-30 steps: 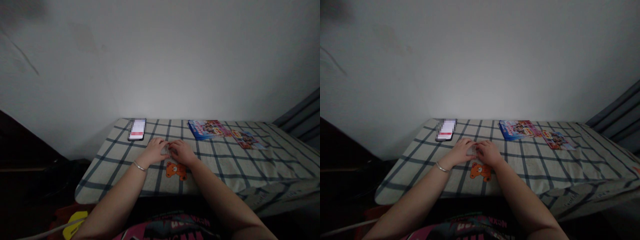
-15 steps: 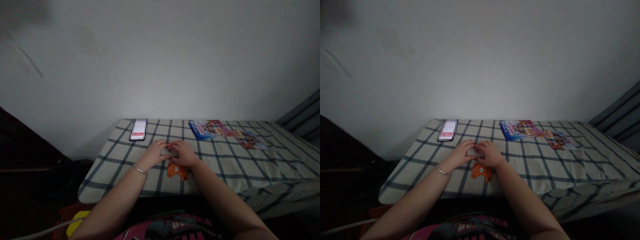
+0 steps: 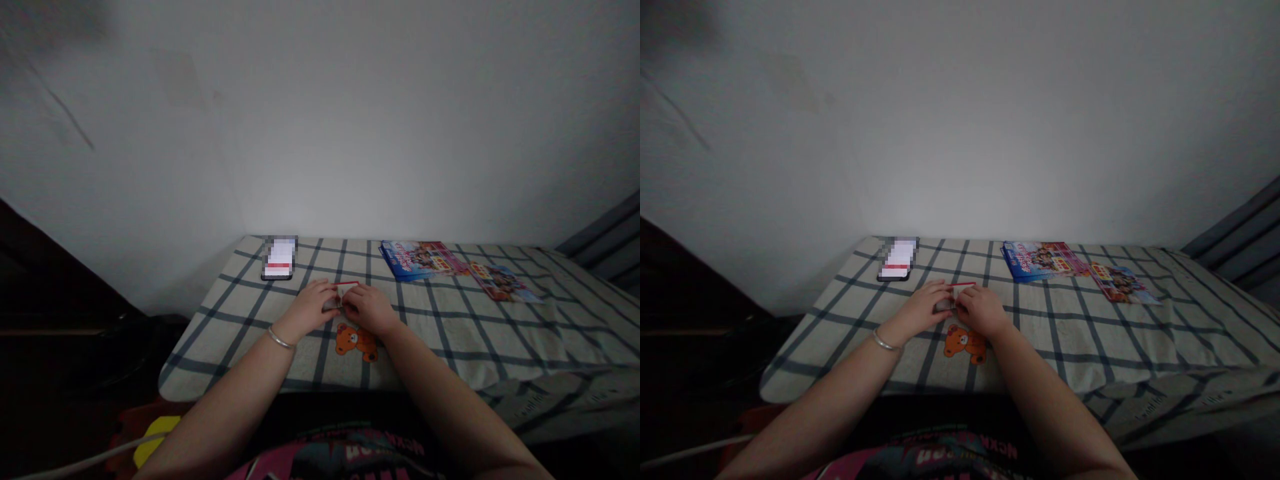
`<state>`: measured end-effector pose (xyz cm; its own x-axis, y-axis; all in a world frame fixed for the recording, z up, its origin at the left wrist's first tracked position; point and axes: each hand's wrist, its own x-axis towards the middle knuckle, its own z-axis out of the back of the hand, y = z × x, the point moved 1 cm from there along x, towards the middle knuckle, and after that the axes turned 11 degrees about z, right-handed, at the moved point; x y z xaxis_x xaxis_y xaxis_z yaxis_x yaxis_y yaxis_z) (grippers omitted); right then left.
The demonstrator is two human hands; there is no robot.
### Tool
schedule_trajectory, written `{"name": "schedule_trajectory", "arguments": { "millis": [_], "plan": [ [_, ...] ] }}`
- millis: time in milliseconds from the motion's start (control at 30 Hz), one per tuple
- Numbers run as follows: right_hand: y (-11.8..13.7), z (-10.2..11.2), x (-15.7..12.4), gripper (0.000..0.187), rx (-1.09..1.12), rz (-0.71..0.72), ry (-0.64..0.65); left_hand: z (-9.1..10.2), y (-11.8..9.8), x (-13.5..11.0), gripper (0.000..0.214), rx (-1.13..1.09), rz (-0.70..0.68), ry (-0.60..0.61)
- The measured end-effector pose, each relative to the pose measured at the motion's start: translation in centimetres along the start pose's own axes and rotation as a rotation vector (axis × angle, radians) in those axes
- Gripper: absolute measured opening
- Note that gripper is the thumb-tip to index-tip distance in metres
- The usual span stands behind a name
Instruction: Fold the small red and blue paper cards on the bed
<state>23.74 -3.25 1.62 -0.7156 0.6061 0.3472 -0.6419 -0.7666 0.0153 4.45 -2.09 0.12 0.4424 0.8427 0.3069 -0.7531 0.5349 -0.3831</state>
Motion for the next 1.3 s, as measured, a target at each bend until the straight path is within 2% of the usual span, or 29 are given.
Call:
{"name": "schedule_trajectory", "arguments": {
  "millis": [200,333,467,667,900,1300],
  "plan": [
    [0.2,0.0,0.2,0.008,-0.067,-0.039,0.015,0.4,-0.6,0.1,0.022,0.094,-0.025,-0.03],
    [0.1,-0.3,0.2,0.009,-0.026,-0.028,-0.012,0.6,-1.3,0.3,0.004,0.251,-0.053,-0.036],
    [0.1,-0.4,0.1,0.01,0.03,-0.041,-0.072,0.7,-2.0,0.4,0.01,0.308,-0.051,-0.077],
    [0.7,-0.4,0.4,0.008,0.006,-0.108,-0.144,0.8,-2.2,0.4,0.004,0.262,-0.065,-0.152],
    [0.8,-0.5,0.7,0.007,0.025,-0.101,-0.205,1.4,-2.6,0.3,0.009,0.205,-0.096,-0.229],
    [0.0,-0.1,0.1,0.008,0.076,-0.115,-0.298,2.4,-2.4,0.2,0.014,0.206,-0.032,-0.315]
  ]
}}
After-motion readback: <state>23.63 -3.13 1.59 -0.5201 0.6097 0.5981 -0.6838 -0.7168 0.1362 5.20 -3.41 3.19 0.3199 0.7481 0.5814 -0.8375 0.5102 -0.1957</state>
